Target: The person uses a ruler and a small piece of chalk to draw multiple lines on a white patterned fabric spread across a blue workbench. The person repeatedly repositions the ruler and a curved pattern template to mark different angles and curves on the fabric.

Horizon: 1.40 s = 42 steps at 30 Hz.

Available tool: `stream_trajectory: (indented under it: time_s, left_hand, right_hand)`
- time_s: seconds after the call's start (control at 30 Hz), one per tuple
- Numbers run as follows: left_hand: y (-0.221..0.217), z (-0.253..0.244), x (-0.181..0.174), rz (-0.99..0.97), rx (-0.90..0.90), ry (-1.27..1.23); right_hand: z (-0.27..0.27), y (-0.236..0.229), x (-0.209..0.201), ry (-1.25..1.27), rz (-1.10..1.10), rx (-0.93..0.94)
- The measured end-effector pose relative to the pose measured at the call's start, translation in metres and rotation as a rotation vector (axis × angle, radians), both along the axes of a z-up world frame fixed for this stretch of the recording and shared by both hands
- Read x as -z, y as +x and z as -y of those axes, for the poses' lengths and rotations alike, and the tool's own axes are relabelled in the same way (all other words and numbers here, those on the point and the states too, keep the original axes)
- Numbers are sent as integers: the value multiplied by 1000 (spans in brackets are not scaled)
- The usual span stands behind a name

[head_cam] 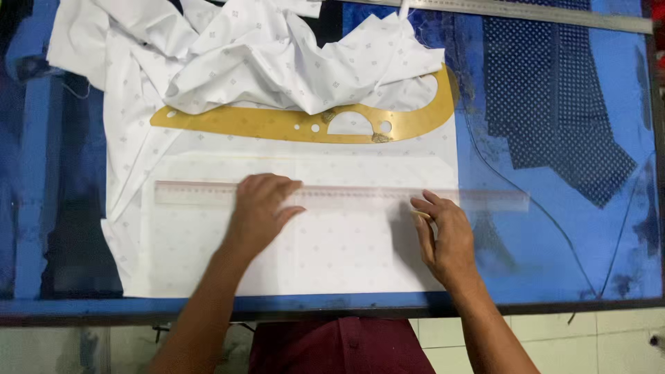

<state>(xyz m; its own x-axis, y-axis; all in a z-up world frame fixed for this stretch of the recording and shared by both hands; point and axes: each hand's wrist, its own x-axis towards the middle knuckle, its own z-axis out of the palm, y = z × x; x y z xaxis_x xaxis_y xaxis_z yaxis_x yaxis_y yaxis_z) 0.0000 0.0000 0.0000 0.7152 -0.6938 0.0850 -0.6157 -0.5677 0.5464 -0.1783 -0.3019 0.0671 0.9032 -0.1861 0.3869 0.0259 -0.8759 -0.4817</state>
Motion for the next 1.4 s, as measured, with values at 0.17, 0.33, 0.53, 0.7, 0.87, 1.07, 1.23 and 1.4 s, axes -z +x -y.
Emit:
stream_trajectory:
  time_s: [0.17,0.33,0.53,0.7,0.87,1.07,1.23,1.4]
  left_hand:
    - [5,1,-3,-61,-83,81]
    - [4,7,-7,-66,-64,49]
    - [0,5,-2,38,-56,-25]
    - [-2,7,1,116,-78,-103]
    - [-3,11,0,221,-85,-238]
    - [-5,11,-1,203,-86,-222]
    - [-5,12,0,252,-97,-246]
    - [-6,13,-3,239,-101,-276]
  right_hand:
    - [21,-14,27,-90,28,-14]
    - [24,-18,42,-87,42,23]
    - [23,-19,49,-75,67,90]
    - [24,-16,47,-38,79,100]
    - [26,-25,48,18,-30,45]
    - [29,-23,48,100,-101,69]
    - [32,-25,53,76,-158,85]
    - [30,-22,47,129,-217,115]
